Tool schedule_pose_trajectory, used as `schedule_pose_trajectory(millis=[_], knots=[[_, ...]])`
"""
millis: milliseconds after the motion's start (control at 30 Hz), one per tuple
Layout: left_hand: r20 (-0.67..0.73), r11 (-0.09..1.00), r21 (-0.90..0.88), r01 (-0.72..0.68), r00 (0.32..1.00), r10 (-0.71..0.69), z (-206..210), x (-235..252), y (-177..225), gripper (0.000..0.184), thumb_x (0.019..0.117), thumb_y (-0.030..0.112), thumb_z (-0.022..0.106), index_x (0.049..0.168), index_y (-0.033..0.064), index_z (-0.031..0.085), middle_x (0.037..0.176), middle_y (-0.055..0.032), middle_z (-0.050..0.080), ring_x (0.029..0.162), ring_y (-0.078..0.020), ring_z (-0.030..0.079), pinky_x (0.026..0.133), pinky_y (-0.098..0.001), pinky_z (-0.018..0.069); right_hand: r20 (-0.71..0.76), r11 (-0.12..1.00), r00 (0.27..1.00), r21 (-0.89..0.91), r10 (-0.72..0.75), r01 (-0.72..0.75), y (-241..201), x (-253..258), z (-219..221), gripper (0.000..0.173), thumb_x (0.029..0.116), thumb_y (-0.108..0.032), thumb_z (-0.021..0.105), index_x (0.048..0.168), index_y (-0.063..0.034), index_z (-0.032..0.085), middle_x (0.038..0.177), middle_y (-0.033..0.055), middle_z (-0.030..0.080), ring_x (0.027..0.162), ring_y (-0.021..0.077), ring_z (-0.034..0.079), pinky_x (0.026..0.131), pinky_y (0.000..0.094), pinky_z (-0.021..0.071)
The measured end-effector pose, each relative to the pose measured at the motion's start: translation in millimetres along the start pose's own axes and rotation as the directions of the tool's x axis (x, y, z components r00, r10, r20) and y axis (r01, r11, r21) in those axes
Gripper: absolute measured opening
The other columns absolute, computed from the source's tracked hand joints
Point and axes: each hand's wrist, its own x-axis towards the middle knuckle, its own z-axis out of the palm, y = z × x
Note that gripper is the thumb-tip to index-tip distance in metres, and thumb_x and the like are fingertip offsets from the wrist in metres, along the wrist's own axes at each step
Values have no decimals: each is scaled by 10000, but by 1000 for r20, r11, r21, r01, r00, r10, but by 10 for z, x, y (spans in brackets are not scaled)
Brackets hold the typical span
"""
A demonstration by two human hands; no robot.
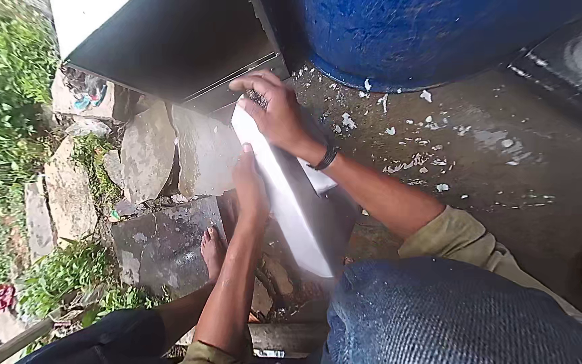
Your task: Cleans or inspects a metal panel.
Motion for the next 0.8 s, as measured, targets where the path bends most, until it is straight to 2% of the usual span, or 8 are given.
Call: schedule_pose_trajectory(millis=[200,267,300,367,433,533,633,800], knots=[[42,988,-4,-157,987,157,-20,-81,-4,366,1099,344,393,974,108,643,780,-7,640,696,-79,635,602,-279,550,146,997,987,51,-67,60,-581,-566,-283,248,954,-108,622,1154,-48,755,1270,96,684,1208,214,614,1041,392,504],[13,993,71,96,995,-97,-101,-211,250,335,1110,302,358,1085,128,643,876,-31,650,802,-106,634,717,-320,550,281,974,935,2,-217,226,-757,-888,-242,237,974,-135,605,1136,-90,771,1256,66,707,1254,222,604,1052,411,500],[-2,964,27,263,965,-263,-110,-248,428,317,1124,278,362,1204,156,643,1032,-28,661,954,-109,621,897,-343,519,361,955,895,-34,-264,296,-805,-992,-247,226,1005,-147,591,1144,-117,767,1281,51,699,1303,226,576,1080,412,481],[232,978,-126,-165,954,191,-350,-170,-121,375,1108,294,363,1377,124,562,1190,-5,667,1050,-35,625,864,-244,539,452,925,846,-104,-284,366,-831,-1044,-296,229,1025,-157,575,1172,-150,751,1351,48,658,1368,236,523,1125,409,453],[176,962,-253,-99,973,146,-181,-187,-60,358,1099,433,368,1287,256,615,1105,106,683,1006,51,622,866,-186,526,475,915,844,-168,-250,366,-821,-954,-357,250,1014,-161,579,1201,-169,744,1370,54,642,1370,243,519,1141,423,438],[116,911,-410,-32,989,87,65,-79,53,473,1100,470,226,1031,242,634,885,73,669,842,-16,638,730,-248,550,471,901,862,-266,-190,344,-753,-640,-390,290,990,-164,567,1222,-186,738,1337,34,666,1334,245,555,1166,550,367],[180,917,-395,-50,975,130,127,-73,117,578,1096,532,134,1279,235,596,1172,57,678,1112,-46,630,969,-319,538,447,908,888,-318,-110,272,-568,-147,-273,305,975,-167,575,1228,-209,740,1330,-34,678,1361,220,535,1182,643,274],[160,952,-300,-64,980,117,132,-124,160,766,1039,648,54,1406,226,576,1299,48,669,1182,-50,623,999,-323,534,499,862,860,-384,-109,332,-432,209,-131,282,996,-189,560,1220,-181,730,1321,1,671,1363,239,528,1220,581,257]])
